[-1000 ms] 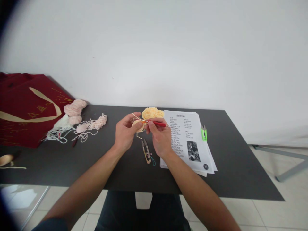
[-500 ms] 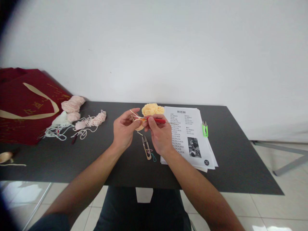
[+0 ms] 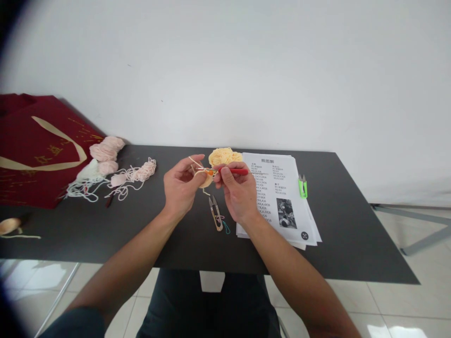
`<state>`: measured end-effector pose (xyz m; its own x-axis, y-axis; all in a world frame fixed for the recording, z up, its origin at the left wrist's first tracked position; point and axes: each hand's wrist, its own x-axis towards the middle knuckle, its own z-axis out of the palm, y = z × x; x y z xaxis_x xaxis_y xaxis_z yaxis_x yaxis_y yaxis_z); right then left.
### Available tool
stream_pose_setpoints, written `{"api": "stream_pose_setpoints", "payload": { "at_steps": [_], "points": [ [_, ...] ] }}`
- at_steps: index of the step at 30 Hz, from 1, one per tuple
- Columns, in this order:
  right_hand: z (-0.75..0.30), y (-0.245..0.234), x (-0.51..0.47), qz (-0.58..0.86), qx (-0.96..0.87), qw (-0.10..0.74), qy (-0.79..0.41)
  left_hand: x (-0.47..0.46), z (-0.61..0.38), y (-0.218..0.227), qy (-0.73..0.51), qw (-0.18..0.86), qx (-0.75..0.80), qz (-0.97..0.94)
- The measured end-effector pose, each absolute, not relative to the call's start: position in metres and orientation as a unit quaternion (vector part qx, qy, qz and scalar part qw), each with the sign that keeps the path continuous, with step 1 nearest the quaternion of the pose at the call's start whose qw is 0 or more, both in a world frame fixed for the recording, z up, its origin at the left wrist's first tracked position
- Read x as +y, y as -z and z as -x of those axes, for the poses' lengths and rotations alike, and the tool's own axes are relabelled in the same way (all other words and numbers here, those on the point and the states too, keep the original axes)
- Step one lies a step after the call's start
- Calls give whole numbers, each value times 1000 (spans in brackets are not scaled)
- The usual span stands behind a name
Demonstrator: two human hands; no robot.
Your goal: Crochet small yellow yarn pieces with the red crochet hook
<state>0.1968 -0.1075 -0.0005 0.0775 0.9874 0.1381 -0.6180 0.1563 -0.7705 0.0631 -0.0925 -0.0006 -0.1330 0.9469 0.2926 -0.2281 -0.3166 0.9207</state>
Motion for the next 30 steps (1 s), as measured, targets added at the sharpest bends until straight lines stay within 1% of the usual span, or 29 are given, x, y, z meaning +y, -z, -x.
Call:
{"api": "stream_pose_setpoints", "payload": {
  "at_steps": [11, 21, 30],
  "points": [
    [-202, -1, -105, 275, -372, 704, -539, -93, -61, 1, -651, 449, 376, -483],
    [-204, 3, -104, 279, -435, 727, -453, -92, -60, 3, -653, 434, 380, -491],
    [-204, 8, -105, 278, -473, 731, -406, -94, -62, 0, -654, 422, 398, -485]
  ]
}}
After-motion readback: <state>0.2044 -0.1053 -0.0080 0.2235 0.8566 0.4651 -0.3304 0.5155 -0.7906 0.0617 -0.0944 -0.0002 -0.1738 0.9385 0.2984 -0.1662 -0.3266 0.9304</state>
